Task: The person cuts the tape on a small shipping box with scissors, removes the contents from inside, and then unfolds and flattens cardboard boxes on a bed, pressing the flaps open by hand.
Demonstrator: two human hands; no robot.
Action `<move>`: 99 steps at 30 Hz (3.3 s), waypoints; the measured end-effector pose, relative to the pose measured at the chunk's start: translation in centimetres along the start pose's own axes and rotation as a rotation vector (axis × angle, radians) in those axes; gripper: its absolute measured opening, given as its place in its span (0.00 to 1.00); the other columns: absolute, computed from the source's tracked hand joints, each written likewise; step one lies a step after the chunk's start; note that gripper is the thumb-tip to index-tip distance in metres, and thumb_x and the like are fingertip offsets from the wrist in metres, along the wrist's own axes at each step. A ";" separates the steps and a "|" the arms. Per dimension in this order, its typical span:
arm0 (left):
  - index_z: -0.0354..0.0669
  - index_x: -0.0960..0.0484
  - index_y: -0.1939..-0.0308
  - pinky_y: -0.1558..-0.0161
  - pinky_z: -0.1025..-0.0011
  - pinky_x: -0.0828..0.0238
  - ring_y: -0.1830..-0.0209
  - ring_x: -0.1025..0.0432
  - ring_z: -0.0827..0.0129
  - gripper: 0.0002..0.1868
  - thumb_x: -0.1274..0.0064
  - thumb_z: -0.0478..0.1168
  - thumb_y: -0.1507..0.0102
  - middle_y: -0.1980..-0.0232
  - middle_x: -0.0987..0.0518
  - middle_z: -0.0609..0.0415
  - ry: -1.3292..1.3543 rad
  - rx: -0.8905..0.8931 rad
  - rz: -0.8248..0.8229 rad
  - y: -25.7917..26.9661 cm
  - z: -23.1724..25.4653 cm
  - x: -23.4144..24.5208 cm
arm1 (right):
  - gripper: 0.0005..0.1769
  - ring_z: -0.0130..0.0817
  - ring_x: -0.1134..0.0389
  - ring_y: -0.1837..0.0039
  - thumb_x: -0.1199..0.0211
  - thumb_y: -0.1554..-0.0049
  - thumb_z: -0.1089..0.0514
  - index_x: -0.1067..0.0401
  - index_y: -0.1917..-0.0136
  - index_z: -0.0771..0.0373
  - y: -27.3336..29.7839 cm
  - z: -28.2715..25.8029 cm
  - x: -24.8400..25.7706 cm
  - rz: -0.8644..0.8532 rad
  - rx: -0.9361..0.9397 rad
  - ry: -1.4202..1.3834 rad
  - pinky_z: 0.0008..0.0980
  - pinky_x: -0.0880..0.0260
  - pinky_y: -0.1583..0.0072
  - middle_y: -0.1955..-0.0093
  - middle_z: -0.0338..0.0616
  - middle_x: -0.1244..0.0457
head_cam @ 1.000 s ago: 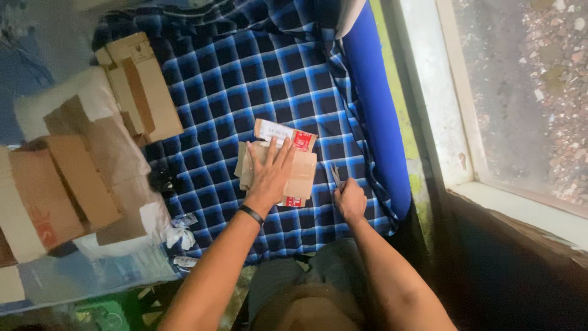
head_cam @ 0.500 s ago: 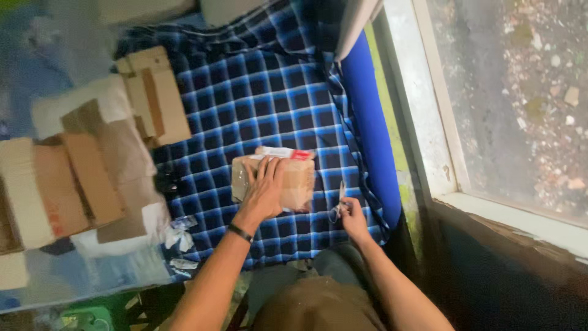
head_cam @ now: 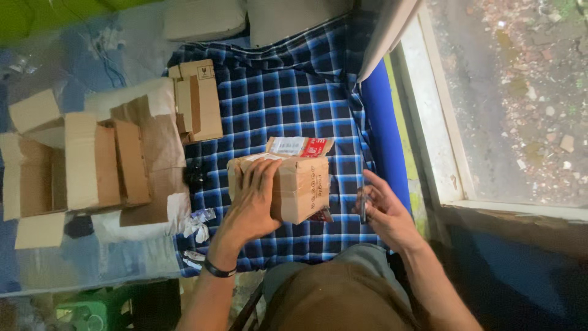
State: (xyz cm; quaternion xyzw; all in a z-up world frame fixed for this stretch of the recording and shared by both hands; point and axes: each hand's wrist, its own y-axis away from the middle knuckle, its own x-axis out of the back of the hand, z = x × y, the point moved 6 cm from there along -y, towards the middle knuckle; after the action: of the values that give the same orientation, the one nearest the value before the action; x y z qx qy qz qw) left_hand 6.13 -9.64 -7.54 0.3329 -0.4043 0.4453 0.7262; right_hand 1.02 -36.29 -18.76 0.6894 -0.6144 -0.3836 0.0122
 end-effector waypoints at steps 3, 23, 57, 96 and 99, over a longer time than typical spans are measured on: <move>0.44 0.50 0.28 0.26 0.35 0.73 0.22 0.55 0.45 0.67 0.24 0.36 0.65 0.27 0.42 0.43 0.052 0.004 -0.033 0.3 0.5 0.6 | 0.41 0.30 0.37 0.47 0.38 0.44 0.65 0.47 0.21 0.54 2.0 -3.1 -2.1 -0.124 0.101 0.000 0.36 0.30 0.40 0.51 0.36 0.41; 0.46 0.49 0.26 0.27 0.35 0.74 0.21 0.54 0.48 0.64 0.31 0.29 0.64 0.26 0.41 0.51 -0.149 -0.125 -0.042 1.7 4.0 2.7 | 0.20 0.27 0.37 0.71 0.36 0.42 0.47 0.17 0.57 0.68 2.4 -12.5 -7.5 0.049 -0.179 0.912 0.28 0.39 0.66 0.71 0.45 0.34; 0.45 0.49 0.27 0.25 0.33 0.72 0.21 0.56 0.47 0.62 0.27 0.39 0.60 0.26 0.43 0.46 -0.047 -0.366 -0.438 -1.0 5.8 2.5 | 0.16 0.31 0.31 0.70 0.38 0.44 0.51 0.22 0.46 0.59 2.4 -14.2 -8.0 -0.325 -0.107 1.095 0.34 0.30 0.67 0.57 0.43 0.27; 0.49 0.30 0.27 0.28 0.58 0.37 0.23 0.36 0.57 0.35 0.58 0.61 0.32 0.25 0.28 0.48 0.927 0.002 -0.763 3.1 -2.6 -2.6 | 0.16 0.42 0.33 0.49 0.46 0.37 0.49 0.28 0.53 0.64 8.8 -1.3 -8.0 -0.325 -0.105 1.219 0.41 0.30 0.46 0.52 0.48 0.37; 0.52 0.37 0.26 0.31 0.60 0.36 0.27 0.34 0.59 0.39 0.62 0.66 0.35 0.28 0.28 0.48 0.843 0.099 -0.778 4.0 -0.7 -3.6 | 0.15 0.45 0.33 0.49 0.45 0.37 0.50 0.30 0.53 0.65 9.9 -0.9 -8.5 -0.235 0.044 1.248 0.42 0.30 0.48 0.49 0.49 0.38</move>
State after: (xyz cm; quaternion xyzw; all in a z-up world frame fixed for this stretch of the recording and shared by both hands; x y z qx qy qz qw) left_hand 1.64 -8.84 -10.57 0.2846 0.0936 0.2581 0.9185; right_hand -6.34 -31.82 -8.90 0.8460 -0.4198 0.1044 0.3116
